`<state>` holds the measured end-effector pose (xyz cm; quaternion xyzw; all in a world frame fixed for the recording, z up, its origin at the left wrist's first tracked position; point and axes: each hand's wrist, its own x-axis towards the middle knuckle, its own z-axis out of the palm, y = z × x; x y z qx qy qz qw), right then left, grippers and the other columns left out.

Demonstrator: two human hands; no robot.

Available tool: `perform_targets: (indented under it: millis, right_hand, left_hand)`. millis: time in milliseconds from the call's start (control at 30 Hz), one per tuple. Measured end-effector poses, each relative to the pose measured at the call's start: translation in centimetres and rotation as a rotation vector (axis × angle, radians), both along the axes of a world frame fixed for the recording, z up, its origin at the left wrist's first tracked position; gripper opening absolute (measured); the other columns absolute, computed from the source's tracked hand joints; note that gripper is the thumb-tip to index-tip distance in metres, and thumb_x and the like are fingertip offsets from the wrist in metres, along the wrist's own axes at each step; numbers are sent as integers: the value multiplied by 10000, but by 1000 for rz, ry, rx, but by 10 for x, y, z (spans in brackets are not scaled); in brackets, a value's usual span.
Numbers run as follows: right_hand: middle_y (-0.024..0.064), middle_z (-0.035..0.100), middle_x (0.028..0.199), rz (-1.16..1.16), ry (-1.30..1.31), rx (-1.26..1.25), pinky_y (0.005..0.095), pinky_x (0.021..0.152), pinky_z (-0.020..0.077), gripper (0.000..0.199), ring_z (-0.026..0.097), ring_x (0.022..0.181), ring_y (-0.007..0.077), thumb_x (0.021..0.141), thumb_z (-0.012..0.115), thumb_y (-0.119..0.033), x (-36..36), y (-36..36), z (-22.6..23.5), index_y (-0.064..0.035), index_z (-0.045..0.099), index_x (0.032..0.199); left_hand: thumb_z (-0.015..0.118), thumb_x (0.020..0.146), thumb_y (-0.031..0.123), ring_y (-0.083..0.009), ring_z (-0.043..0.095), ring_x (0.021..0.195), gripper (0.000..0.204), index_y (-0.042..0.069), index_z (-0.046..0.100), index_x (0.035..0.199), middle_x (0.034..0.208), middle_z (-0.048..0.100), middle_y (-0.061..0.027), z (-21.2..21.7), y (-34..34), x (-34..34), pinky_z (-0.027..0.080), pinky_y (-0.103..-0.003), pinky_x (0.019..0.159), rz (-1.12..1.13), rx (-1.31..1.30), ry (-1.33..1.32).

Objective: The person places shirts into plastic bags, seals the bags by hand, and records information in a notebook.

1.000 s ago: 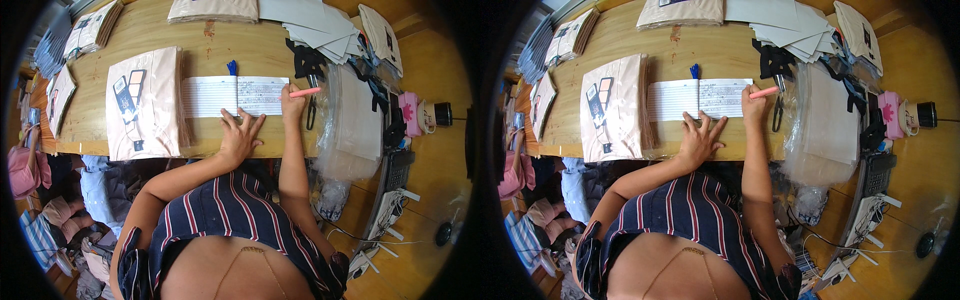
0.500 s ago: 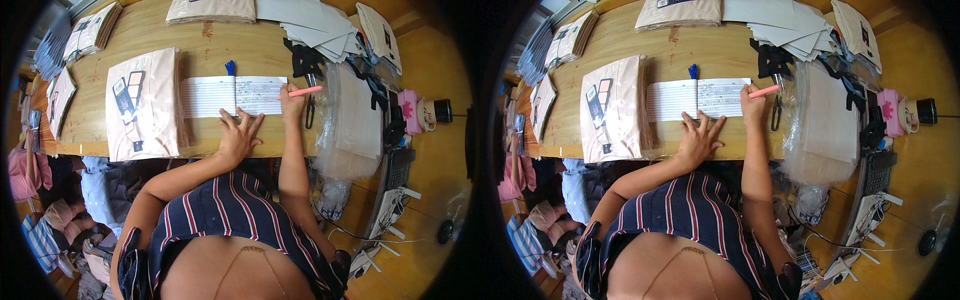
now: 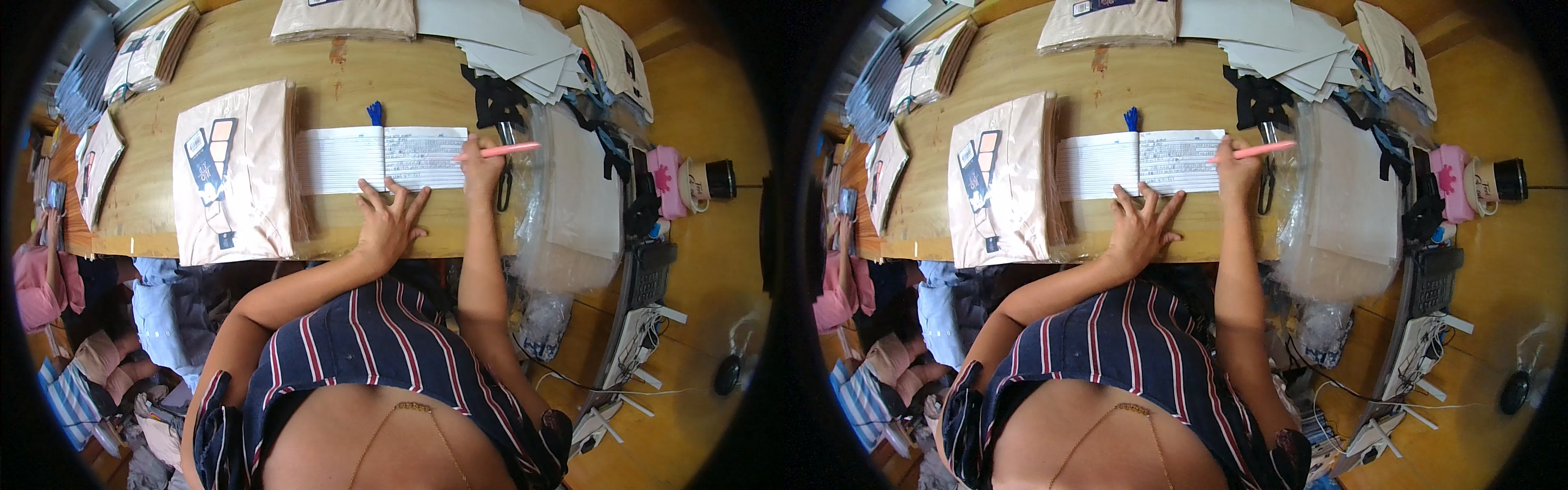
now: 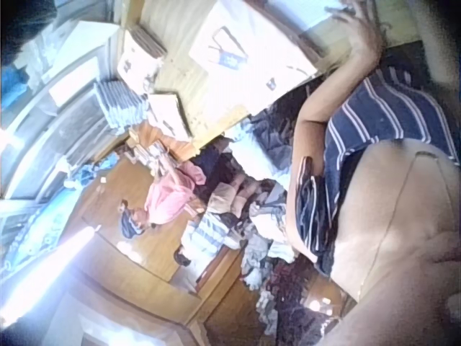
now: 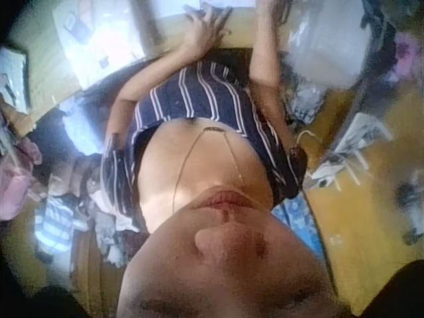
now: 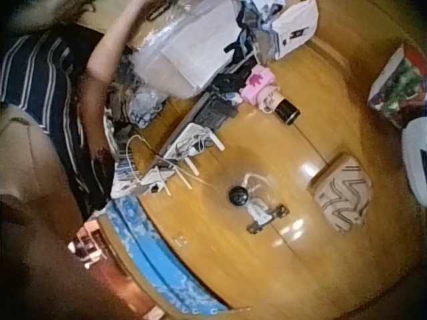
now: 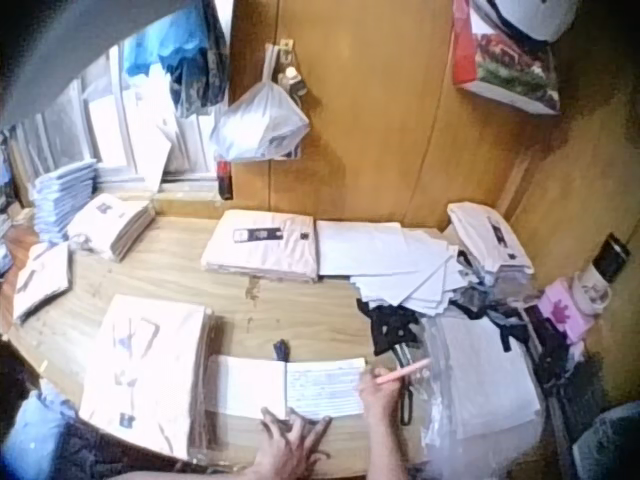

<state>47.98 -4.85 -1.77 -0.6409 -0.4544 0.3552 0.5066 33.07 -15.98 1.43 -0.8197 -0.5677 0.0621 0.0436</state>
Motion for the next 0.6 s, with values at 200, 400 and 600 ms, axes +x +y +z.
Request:
perform_targets:
  millis: [200,400,600]
  right_hand:
    - [109,560,681,163,-680,281,398,655,442,356,551,598,284,723,622,-221,8,-5,28,-30,474,985]
    - [173,492,1067,324,-1106,-350,406,746,435,495,533,910,312,743,559,-301,-32,6,64,-53,403,1142]
    - [192,527,1015,335,-1028,-12,394,757,426,377,524,898,334,676,479,-69,-36,37,29,-44,507,1051]
  left_hand:
    - [413,731,565,-560,356,962,683,273,197,1309,1176,336,-239,-2,-1,-1,413,-545,722,-1,5,-33]
    - [549,690,468,-474,304,1085,710,234,252,1291,1249,280,-209,1,-14,-26,356,-533,817,-88,-46,-338]
    - [544,785,158,-250,462,1020,608,69,209,1284,1197,366,-171,-9,-40,-60,406,-347,822,28,-535,-1425]
